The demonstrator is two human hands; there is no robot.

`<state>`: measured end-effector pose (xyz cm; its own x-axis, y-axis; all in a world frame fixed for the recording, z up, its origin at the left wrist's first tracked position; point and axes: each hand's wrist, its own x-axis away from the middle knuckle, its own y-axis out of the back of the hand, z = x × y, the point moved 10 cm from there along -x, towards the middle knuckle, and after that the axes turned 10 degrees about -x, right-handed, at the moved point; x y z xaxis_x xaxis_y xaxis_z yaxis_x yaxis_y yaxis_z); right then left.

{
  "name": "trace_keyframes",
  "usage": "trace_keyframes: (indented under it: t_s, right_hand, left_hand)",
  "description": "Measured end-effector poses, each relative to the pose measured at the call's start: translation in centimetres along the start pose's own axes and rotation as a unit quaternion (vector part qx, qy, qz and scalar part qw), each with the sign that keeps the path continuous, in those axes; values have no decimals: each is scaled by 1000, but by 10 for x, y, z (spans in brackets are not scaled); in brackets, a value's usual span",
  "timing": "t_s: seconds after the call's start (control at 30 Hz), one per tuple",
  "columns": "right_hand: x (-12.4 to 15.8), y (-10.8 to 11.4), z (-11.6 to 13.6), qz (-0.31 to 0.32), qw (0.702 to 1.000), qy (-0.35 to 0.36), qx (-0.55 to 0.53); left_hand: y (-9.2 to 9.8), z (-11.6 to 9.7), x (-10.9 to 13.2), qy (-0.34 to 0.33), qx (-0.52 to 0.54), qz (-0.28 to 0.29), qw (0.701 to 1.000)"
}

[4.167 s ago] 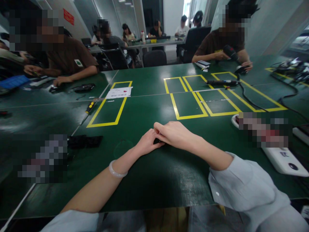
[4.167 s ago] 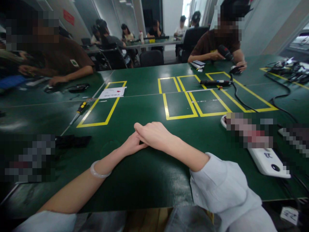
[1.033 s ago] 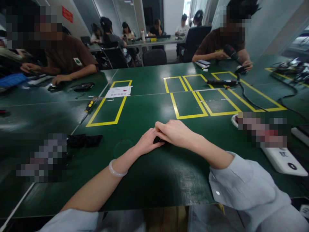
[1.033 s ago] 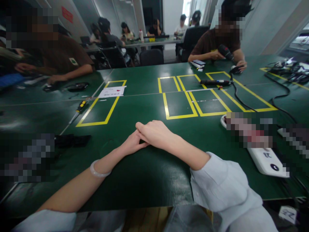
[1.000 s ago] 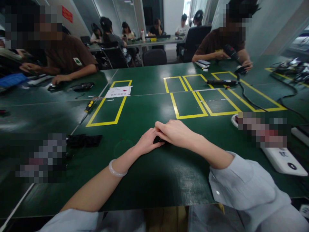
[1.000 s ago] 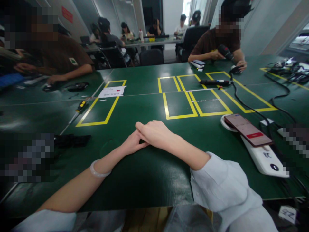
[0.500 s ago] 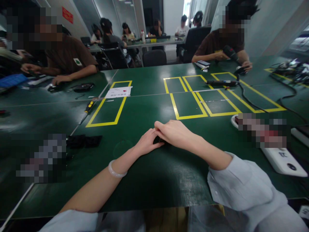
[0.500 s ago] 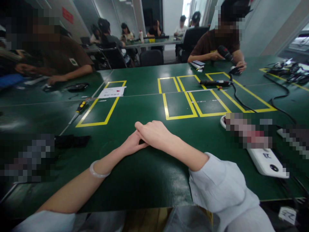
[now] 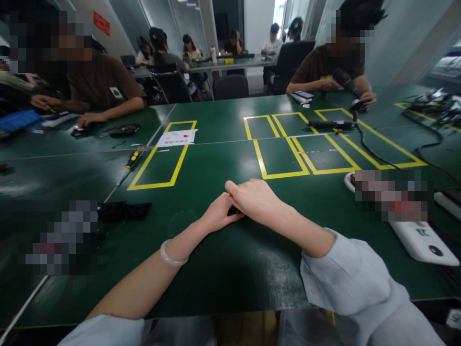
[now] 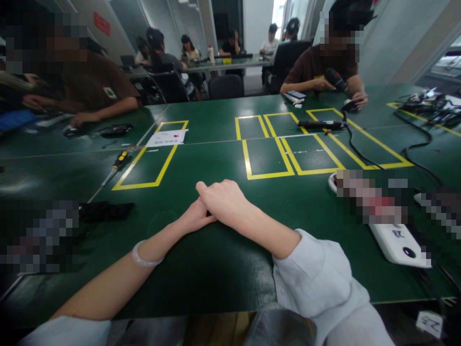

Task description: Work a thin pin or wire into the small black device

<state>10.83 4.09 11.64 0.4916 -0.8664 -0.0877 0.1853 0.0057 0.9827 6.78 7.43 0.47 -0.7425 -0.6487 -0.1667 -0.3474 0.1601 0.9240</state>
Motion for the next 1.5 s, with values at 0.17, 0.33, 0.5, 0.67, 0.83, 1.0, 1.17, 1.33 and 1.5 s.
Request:
trace_keyframes:
  t_s: [0.17, 0.33, 0.5, 0.67, 0.83, 1.0, 1.17, 1.33, 1.5]
  right_hand:
    - [-1, 1, 8, 7, 1000, 15, -1]
    - [2, 3, 7, -11, 1000, 18, -11]
    - [5, 4, 4, -24, 999, 16, -23]
    - [1, 4, 3, -1, 1000, -5, -17]
    - [1, 2, 1, 1, 1000, -9, -24]
    - [4, 4, 0, -21, 999, -1, -39]
    - [2, 2, 0, -19, 999, -2, -29]
    - [1, -1, -1, -13, 1000, 6, -23]
    - [6, 1, 1, -13, 998, 20, -52]
  left_hand:
    - [6, -7, -1, -19, 13, -21, 1000]
    - [7, -7, -1, -19, 29, -32, 999]
    - [3, -5, 0, -10, 45, -13, 999]
    - [2, -1, 0, -2, 24, -5, 1000]
    - [0, -1, -1, 3, 16, 4, 1000]
    - [5, -3, -2, -2, 33, -15, 999]
    - [1, 0, -1, 3, 33, -3, 999]
    - [-1, 4, -1, 12, 21, -5, 1000]
    - [0, 0, -2, 4, 32, 0, 999]
